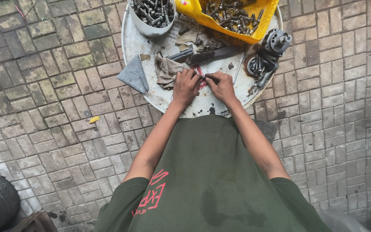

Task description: The person cleans small metal screws by hand, rubbing them together over a white bucket lid. They then pick up a wire brush and use it to scrub a screw, rotating it to clean different sides. The workspace includes a yellow container filled with screws and a metal part.

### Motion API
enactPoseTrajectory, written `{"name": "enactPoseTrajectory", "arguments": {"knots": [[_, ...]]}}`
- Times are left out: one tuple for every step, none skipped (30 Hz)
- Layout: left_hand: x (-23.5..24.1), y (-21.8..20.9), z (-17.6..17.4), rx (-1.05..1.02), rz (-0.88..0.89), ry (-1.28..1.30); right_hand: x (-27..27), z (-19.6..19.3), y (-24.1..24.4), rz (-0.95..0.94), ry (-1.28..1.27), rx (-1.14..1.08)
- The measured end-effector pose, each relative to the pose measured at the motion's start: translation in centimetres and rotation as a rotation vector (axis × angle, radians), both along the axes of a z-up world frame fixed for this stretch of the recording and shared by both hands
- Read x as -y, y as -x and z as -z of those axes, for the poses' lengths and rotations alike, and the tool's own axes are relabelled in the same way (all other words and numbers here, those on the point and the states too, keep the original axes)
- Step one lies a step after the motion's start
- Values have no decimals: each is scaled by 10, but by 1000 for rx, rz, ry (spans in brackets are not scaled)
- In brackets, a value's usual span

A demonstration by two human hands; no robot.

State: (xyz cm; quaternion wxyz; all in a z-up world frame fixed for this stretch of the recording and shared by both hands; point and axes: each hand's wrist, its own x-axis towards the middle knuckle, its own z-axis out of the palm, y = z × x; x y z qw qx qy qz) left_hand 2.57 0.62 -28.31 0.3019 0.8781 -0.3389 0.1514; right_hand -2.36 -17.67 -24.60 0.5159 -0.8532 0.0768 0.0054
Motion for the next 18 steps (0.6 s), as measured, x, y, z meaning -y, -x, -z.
{"name": "enactPoseTrajectory", "arguments": {"knots": [[0, -1, 2, -1, -2, 0, -1, 2, 0, -2, 0, -1], [0, -1, 3, 11, 2, -17, -2, 3, 1, 44, -72, -12], [0, -2, 5, 22, 7, -33, -3, 5, 2, 91, -143, -23], [1, -2, 11, 21, 6, -34, -2, 9, 1, 90, -143, -25], [2, -2, 16, 32, 10, -34, -1, 13, 0, 85, -147, -7], [3, -4, 21, 46, 13, -34, 0, 18, -2, 79, -153, 14], [1, -4, 17, 46, 11, -36, -3, 19, -4, 77, -154, 13], [2, -3, 12, 56, 20, -22, -4, 21, -5, 77, -115, 19], [3, -3, 7, 66, 28, -7, -4, 22, -7, 76, -76, 25], [3, -4, 7, 65, 26, -5, -5, 23, -8, 74, -75, 25], [4, -4, 7, 70, 24, -3, -5, 25, -8, 73, -67, 14], [4, -5, 7, 76, 22, 0, -5, 26, -9, 74, -60, 4], [6, -4, 9, 76, 20, 1, -3, 25, -6, 72, -58, 4], [5, -4, 11, 74, 19, -1, -2, 24, -5, 69, -118, -16], [4, -4, 13, 72, 17, -3, -2, 23, -5, 65, -177, -37], [3, -5, 14, 74, 11, -7, -4, 22, -7, 59, -181, -35], [2, -5, 16, 69, 13, -8, -5, 22, -9, 83, -223, -42], [4, -5, 18, 63, 25, -5, -4, 21, -9, 117, -261, -49]]}}
